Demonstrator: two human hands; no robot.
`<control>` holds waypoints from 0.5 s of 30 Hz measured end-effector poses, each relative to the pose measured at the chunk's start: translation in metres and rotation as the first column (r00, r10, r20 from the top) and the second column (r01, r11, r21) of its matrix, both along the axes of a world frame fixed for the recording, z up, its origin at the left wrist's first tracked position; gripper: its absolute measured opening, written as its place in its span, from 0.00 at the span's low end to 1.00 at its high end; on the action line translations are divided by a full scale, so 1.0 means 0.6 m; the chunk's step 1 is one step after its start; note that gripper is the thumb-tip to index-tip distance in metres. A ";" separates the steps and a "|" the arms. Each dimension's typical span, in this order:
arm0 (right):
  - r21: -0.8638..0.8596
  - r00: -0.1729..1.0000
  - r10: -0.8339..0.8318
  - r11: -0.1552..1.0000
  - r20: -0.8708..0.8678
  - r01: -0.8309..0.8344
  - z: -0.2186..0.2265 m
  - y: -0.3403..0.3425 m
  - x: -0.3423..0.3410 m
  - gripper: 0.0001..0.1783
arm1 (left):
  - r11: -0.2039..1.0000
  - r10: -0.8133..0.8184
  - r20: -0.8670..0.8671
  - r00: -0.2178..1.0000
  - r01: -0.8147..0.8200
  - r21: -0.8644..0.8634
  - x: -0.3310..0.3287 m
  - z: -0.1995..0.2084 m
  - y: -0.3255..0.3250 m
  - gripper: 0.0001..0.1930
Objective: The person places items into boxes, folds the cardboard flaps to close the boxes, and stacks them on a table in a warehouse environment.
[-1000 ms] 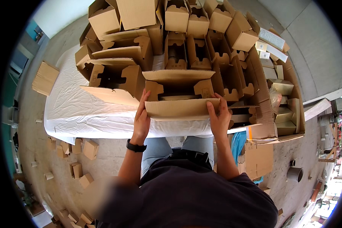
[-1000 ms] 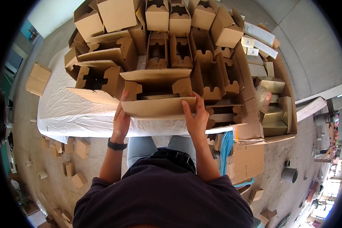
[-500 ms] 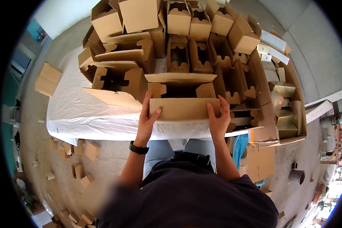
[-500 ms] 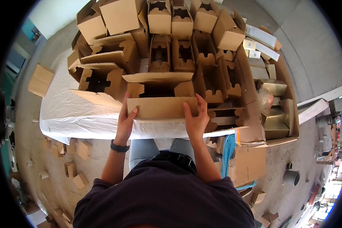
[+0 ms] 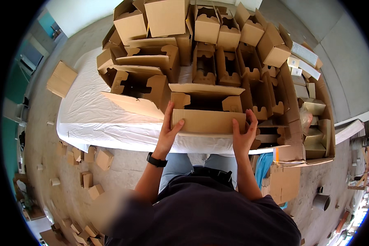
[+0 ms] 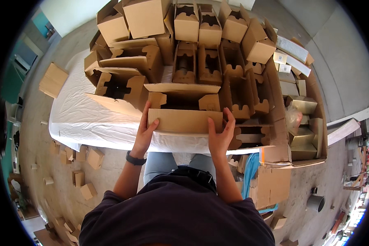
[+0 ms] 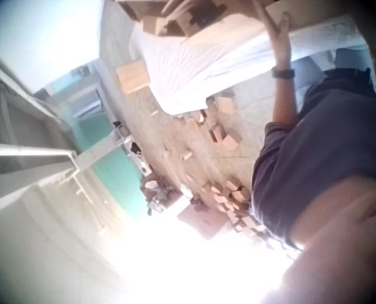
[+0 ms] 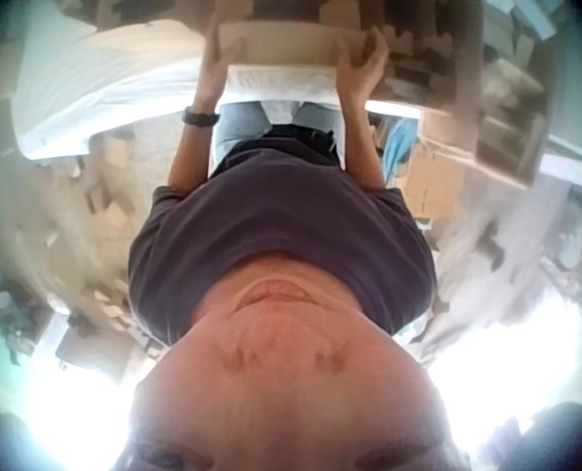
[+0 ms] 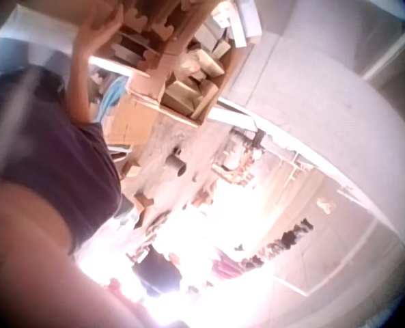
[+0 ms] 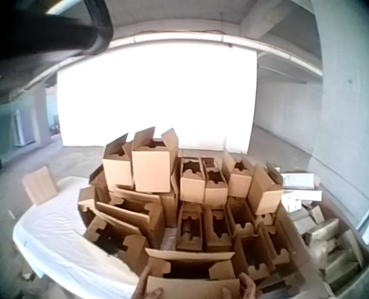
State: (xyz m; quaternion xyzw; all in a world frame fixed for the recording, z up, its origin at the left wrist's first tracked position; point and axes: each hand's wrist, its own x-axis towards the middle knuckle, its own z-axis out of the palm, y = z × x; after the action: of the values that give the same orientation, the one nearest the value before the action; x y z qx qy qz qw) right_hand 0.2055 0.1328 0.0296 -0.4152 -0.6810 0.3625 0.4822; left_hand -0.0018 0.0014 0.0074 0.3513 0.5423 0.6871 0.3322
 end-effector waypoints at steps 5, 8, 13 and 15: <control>0.155 0.995 0.025 0.987 0.096 -0.040 -0.007 0.006 0.002 0.31 | 1.000 0.003 -0.001 1.000 -0.003 0.010 0.004 0.000 0.001 0.36; 0.140 0.992 0.044 0.988 0.122 -0.062 0.000 0.007 0.005 0.31 | 1.000 -0.001 -0.018 1.000 0.001 0.006 0.006 -0.001 -0.002 0.37; 0.068 0.997 0.067 0.995 0.021 -0.069 -0.005 0.006 0.007 0.31 | 0.999 -0.035 -0.001 0.999 0.035 0.004 0.002 0.015 0.002 0.37; -0.062 0.991 0.078 0.994 -0.108 -0.085 -0.022 0.007 0.006 0.31 | 1.000 -0.018 -0.038 0.999 0.018 -0.016 0.003 0.015 0.007 0.36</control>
State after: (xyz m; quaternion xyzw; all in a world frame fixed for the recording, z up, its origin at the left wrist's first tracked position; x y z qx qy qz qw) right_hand 0.2089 0.1369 0.0167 -0.3832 -0.6586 0.4257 0.4881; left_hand 0.0002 0.0058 0.0167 0.3664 0.5508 0.6730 0.3308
